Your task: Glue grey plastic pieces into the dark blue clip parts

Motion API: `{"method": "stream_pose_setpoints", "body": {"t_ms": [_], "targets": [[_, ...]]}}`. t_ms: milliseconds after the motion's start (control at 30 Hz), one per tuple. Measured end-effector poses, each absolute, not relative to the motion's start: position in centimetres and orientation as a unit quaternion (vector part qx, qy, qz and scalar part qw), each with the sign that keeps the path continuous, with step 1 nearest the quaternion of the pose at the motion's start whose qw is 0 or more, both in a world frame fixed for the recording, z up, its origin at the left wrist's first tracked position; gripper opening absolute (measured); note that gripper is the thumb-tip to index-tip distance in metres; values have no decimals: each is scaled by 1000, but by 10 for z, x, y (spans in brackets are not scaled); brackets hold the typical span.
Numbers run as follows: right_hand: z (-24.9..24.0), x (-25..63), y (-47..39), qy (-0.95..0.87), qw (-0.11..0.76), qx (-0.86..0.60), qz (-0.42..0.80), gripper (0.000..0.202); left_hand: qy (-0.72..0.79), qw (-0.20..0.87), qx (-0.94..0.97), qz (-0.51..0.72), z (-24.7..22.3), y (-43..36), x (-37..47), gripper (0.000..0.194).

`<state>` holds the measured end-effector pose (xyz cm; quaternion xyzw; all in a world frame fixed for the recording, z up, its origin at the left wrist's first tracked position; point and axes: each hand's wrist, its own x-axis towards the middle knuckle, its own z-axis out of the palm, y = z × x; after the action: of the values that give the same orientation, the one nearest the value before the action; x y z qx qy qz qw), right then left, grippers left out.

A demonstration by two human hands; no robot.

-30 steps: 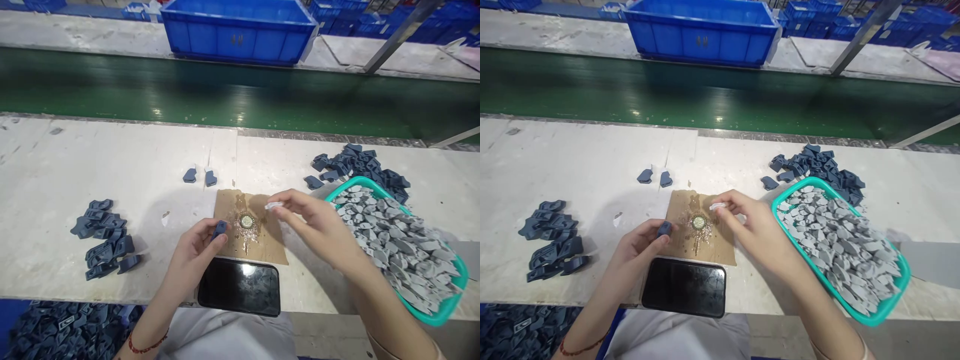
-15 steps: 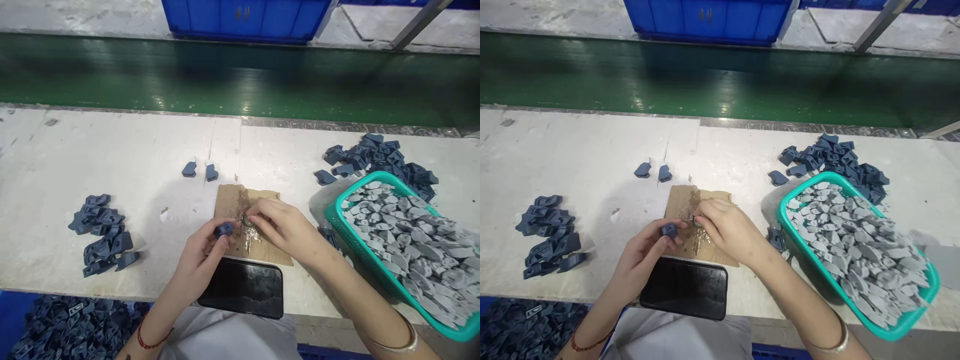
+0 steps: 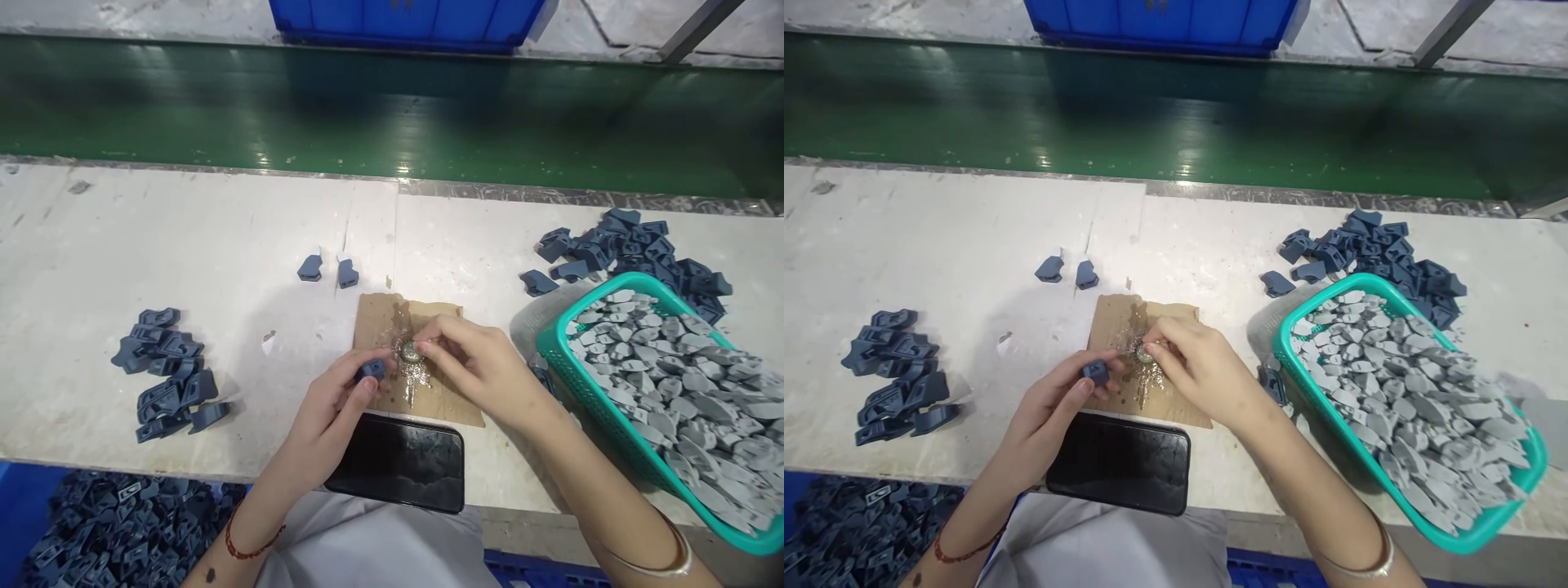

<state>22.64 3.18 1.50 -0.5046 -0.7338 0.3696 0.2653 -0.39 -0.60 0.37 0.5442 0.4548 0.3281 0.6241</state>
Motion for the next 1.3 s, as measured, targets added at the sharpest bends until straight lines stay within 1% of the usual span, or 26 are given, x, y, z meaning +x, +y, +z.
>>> {"method": "stream_pose_setpoints", "body": {"t_ms": [100, 200, 233, 333, 533, 800, 1100, 1233, 1300], "targets": [[15, 226, 30, -622, 337, -529, 468, 19, 440, 614, 561, 338, 3, -5, -2, 29], [17, 220, 28, -541, 381, -512, 547, 23, 465, 598, 550, 351, 0, -5, 0, 15], [17, 217, 27, -528, 392, -501, 562, 23, 481, 596, 538, 351, -1, -5, 0, 13], [17, 208, 23, -518, 418, -472, 578, 21, 523, 591, 515, 336, -3, -5, 2, 16], [14, 199, 19, -534, 402, -463, 583, 18, 543, 576, 521, 320, 1, -4, 4, 19], [13, 199, 20, -568, 359, -465, 577, 17, 542, 567, 540, 306, 4, -4, 5, 18], [18, 196, 20, -598, 330, -464, 564, 19, 540, 517, 594, 296, 5, -4, 7, 17], [19, 194, 18, -556, 348, -468, 591, 21, 524, 520, 613, 280, 6, -3, 4, 19], [18, 194, 16, -527, 367, -467, 608, 24, 512, 498, 651, 257, 11, 1, 2, 21]]}}
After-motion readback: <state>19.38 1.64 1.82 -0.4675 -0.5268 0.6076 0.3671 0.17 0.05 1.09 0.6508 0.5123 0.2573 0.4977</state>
